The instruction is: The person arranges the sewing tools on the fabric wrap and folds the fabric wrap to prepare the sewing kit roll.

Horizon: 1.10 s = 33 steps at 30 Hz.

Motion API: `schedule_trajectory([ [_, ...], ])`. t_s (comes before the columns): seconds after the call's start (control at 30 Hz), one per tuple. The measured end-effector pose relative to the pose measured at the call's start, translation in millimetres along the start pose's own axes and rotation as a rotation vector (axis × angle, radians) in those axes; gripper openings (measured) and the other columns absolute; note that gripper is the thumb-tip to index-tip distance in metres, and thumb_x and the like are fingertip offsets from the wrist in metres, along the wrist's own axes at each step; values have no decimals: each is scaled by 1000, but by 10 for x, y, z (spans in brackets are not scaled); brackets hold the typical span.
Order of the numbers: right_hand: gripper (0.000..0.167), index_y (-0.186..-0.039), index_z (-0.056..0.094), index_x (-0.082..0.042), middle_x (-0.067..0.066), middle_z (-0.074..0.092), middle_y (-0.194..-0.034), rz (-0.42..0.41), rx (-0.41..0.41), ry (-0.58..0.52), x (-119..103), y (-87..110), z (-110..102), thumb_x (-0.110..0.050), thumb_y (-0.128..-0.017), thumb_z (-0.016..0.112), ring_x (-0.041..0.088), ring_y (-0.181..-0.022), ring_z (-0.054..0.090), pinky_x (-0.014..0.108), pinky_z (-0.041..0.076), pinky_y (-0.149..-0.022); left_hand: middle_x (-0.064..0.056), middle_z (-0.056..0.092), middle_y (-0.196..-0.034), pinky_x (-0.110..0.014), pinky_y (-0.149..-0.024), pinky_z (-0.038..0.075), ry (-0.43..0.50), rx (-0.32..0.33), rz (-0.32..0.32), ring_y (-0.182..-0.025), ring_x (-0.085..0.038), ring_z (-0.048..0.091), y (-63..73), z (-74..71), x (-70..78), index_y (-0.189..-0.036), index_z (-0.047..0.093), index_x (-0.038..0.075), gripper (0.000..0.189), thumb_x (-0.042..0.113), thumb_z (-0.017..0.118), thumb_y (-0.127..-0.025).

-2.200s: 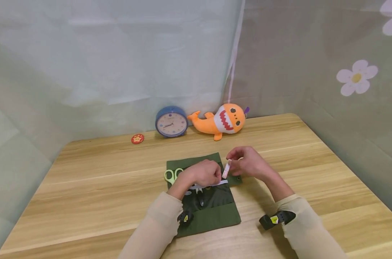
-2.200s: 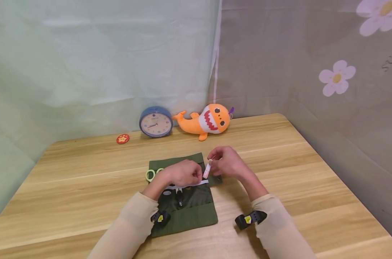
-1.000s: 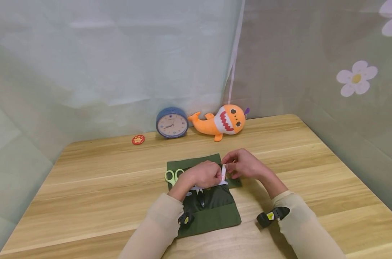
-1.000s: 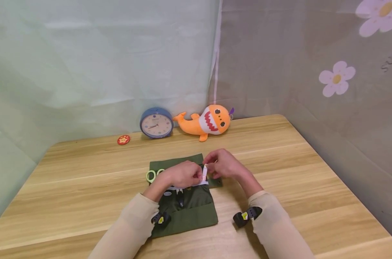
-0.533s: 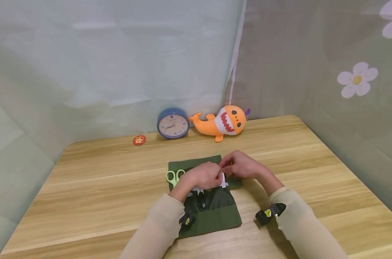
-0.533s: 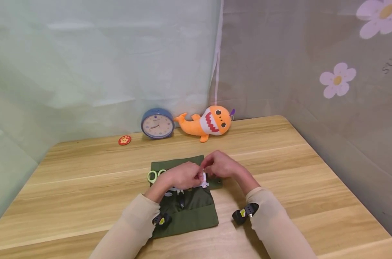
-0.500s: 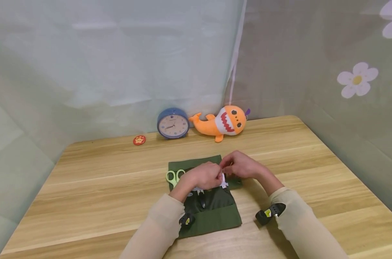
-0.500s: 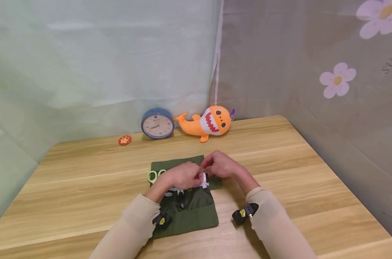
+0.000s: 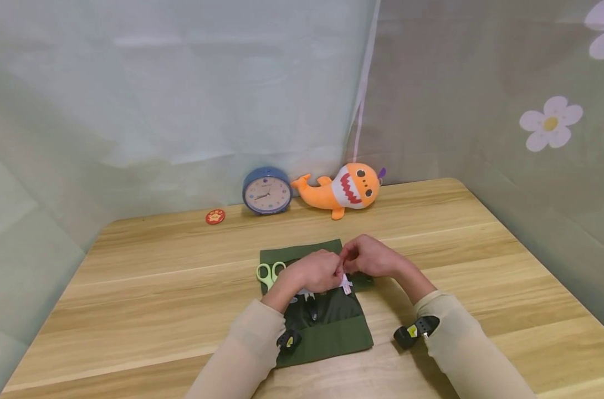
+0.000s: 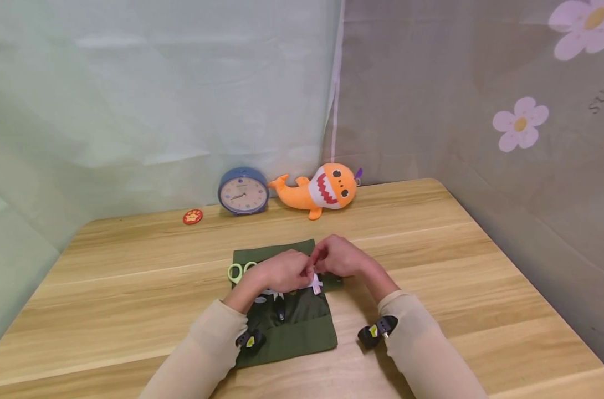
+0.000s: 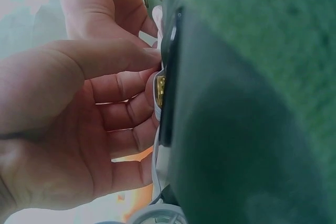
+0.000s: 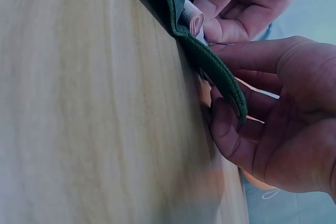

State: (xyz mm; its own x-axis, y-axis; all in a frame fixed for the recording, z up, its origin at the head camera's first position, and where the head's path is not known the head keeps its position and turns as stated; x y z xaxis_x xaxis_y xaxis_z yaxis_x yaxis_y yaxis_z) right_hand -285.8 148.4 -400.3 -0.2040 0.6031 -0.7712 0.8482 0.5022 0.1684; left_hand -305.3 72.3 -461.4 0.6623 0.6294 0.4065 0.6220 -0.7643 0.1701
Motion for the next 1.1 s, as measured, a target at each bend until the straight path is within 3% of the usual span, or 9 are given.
schedule_trajectory([
  [0.37, 12, -96, 78, -5, 3, 73, -88, 19, -20, 1, 13, 18, 13, 5, -93, 71, 14, -78, 59, 29, 52, -73, 9, 43, -60, -27, -58, 38, 8, 3, 3, -57, -10, 46, -14, 5, -20, -64, 55, 25, 35, 21, 63, -98],
  [1.1, 11, -95, 79, -3, 3, 74, -86, 14, -18, 15, 20, 34, 24, 5, -93, 71, 13, -76, 58, 28, 50, -71, 9, 42, -58, -27, -57, 38, 26, -11, -11, -57, -11, 48, 0, 18, -17, -63, 55, 25, 37, 20, 64, -98],
])
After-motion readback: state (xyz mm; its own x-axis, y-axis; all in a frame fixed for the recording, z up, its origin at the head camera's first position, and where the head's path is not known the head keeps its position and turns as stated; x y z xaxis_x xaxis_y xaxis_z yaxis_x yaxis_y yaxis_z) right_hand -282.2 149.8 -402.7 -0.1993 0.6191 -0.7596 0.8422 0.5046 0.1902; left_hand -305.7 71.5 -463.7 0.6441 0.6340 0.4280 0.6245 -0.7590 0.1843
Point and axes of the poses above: each hand's wrist, its own y-axis away from the middle knuckle, its own z-axis out of the palm, x = y × z, the point moved 9 cm from there along -y, towards the middle knuckle
